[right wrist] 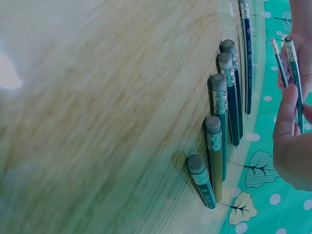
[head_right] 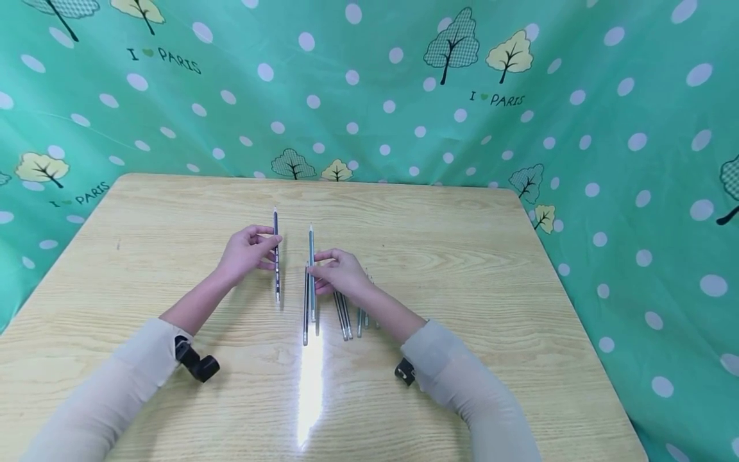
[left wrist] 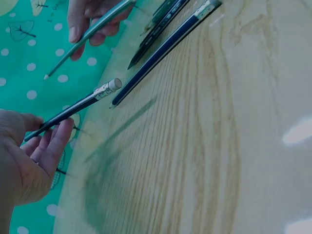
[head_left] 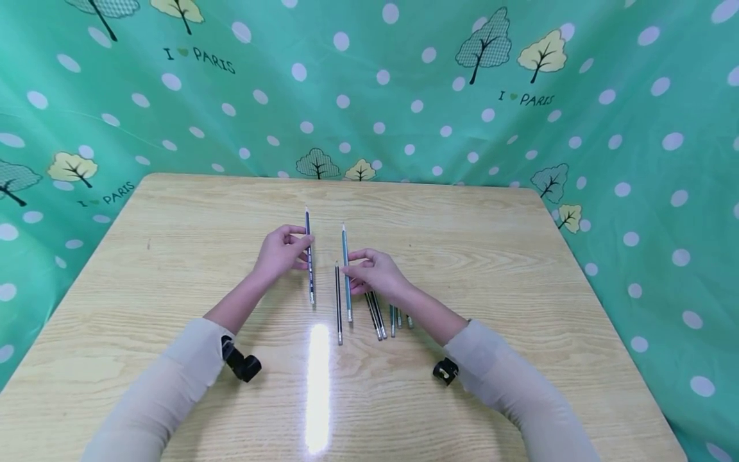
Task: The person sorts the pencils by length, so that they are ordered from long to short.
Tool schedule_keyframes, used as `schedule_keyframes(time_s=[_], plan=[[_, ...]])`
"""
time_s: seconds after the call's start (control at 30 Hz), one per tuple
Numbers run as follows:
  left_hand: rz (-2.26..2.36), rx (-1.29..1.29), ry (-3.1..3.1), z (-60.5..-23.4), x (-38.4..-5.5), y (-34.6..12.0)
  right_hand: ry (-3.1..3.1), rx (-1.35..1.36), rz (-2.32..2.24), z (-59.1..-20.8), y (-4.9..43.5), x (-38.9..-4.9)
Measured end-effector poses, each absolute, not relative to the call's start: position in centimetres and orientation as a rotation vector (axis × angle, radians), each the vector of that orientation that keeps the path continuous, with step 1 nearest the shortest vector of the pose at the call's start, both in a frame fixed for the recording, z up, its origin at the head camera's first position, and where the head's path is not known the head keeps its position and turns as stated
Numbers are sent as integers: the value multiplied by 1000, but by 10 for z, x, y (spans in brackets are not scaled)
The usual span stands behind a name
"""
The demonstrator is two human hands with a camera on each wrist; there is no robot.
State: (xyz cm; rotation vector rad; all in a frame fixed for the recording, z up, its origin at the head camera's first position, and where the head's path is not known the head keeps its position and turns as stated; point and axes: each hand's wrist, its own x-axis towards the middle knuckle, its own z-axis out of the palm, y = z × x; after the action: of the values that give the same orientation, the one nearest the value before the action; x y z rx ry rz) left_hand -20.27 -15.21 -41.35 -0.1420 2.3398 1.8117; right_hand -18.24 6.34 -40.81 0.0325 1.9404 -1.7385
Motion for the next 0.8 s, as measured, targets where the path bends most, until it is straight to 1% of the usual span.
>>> schedule_keyframes(time_s=[0.8], plan=[[1799, -280, 2458, -410, -249, -182, 1947, 7, -1725, -411, 66, -180]])
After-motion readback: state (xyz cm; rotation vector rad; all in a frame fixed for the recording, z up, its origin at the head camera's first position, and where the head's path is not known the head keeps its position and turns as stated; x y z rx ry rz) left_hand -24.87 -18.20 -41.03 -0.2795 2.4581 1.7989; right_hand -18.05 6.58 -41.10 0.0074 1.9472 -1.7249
